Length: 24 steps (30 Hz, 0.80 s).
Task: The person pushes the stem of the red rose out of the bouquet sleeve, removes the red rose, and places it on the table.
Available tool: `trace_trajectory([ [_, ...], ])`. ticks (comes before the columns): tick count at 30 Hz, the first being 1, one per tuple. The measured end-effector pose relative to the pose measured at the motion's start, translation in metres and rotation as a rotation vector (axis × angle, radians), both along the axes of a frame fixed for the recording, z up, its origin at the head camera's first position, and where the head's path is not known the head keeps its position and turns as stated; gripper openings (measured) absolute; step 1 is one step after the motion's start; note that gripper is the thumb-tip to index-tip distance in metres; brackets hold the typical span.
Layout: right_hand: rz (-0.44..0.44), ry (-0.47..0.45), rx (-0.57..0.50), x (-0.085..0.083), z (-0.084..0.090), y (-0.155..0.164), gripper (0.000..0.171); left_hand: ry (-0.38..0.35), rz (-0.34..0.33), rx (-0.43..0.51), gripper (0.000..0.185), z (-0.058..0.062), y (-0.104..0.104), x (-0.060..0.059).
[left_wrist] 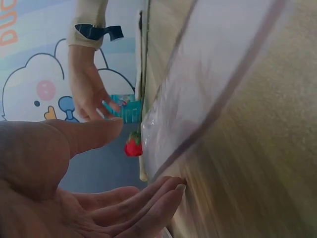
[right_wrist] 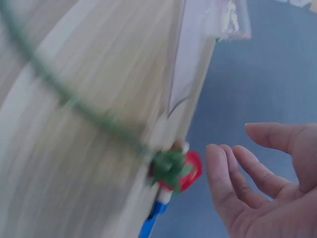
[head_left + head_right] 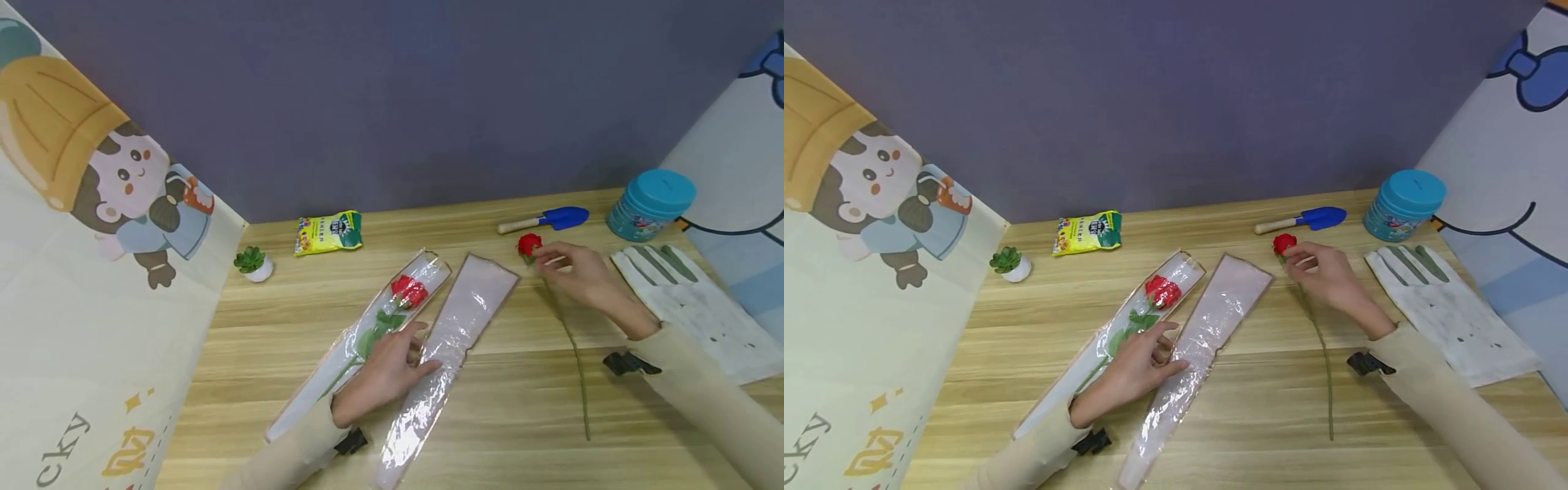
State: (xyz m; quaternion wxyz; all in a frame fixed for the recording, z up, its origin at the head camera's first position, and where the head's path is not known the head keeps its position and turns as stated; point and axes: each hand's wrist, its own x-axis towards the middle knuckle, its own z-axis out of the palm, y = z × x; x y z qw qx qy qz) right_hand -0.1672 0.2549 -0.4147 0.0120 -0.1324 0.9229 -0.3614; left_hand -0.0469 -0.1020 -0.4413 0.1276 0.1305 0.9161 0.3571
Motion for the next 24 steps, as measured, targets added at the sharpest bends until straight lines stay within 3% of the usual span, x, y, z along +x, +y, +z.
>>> trace_trajectory([
  [5, 0.083, -0.013, -0.049, 0.002, 0.004, -0.031, 0.028, -0.046, 0.017, 0.031, 0.069, 0.004, -0.004, 0.001],
  [10, 0.164, -0.084, -0.135, 0.004, 0.005, -0.062, 0.028, 0.048, 0.025, 0.088, 0.063, 0.012, -0.020, -0.002],
  [13, 0.204, -0.190, -0.229, 0.006, 0.004, -0.081, 0.029, 0.111, 0.055, 0.134, 0.056, 0.019, -0.035, -0.005],
  [15, 0.231, -0.282, -0.306, 0.008, 0.001, -0.093, 0.031, 0.112, 0.087, 0.173, 0.055, 0.023, -0.046, -0.007],
  [20, 0.263, -0.540, -0.468, 0.013, -0.009, -0.118, 0.040, 0.055, 0.160, 0.227, 0.068, 0.027, -0.075, -0.011],
  [24, 0.254, -0.730, -0.568, 0.017, -0.012, -0.129, 0.045, 0.010, 0.169, 0.243, 0.081, 0.025, -0.098, -0.012],
])
